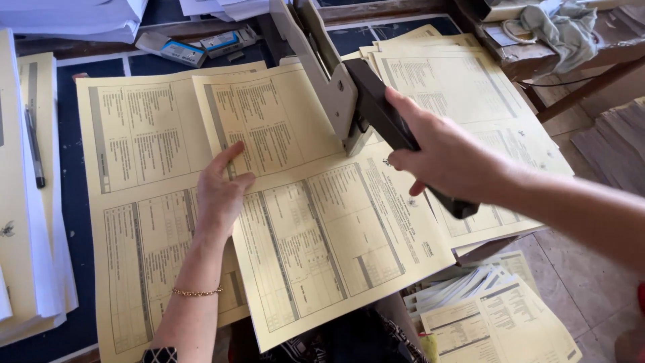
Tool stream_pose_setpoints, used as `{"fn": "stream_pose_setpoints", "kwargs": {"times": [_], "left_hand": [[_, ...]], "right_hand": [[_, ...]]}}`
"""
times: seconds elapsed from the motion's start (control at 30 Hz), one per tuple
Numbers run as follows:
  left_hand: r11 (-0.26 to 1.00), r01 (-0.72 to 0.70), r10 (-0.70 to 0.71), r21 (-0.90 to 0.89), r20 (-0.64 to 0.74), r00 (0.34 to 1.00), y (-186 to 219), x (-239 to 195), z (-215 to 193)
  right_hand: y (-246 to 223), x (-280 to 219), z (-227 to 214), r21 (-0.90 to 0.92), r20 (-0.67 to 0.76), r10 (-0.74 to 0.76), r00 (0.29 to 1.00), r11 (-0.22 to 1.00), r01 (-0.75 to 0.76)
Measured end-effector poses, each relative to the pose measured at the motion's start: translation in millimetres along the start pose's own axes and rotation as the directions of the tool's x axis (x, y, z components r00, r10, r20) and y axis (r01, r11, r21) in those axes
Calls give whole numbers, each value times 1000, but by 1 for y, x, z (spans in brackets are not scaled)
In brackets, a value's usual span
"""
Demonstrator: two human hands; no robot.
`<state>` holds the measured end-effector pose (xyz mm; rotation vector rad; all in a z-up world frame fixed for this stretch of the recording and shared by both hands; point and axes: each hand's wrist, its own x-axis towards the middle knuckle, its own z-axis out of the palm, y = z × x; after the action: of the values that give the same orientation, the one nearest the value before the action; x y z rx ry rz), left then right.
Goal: The person is aligning and stapling stacks of yellow documents using a heavy-duty manual stapler.
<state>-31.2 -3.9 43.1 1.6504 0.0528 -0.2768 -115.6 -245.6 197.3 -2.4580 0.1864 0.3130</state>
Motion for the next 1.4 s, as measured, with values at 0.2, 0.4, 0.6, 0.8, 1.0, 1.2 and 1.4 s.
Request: {"fn": "stream_pose_setpoints", "kwargs": {"times": [0.2,0.4,0.6,0.8,1.0,1.2,1.4], "left_hand": [[997,16,-21,-80,-52,998,-3,2,-1],[995,-90,93,42,-62,994,-9,1,-3],[998,-57,57,-2,-83,995,4,-3,2],[988,-69,59,-138,-70,996,-8,5,2],[998,20,-25,-63,-82,996,4,2,1],[999,36,-37,-17,-53,998,6,2,1],[984,178,-176,9,-87,980,22,8,3]], "right_hand": [[70,2,84,71,-458,-336,823,909,411],[37,-6,55,79,-283,-109,953,987,137],[-53,5,-39,-249,137,310,941,930,-270],[-47,80,-68,-594,28,165,986,796,-117],[29,210,-41,-190,-36,24,999,981,-31],[30,269,-24,-471,62,-95,994,875,113],[20,321,-10,-487,26,-91,996,868,92]]}}
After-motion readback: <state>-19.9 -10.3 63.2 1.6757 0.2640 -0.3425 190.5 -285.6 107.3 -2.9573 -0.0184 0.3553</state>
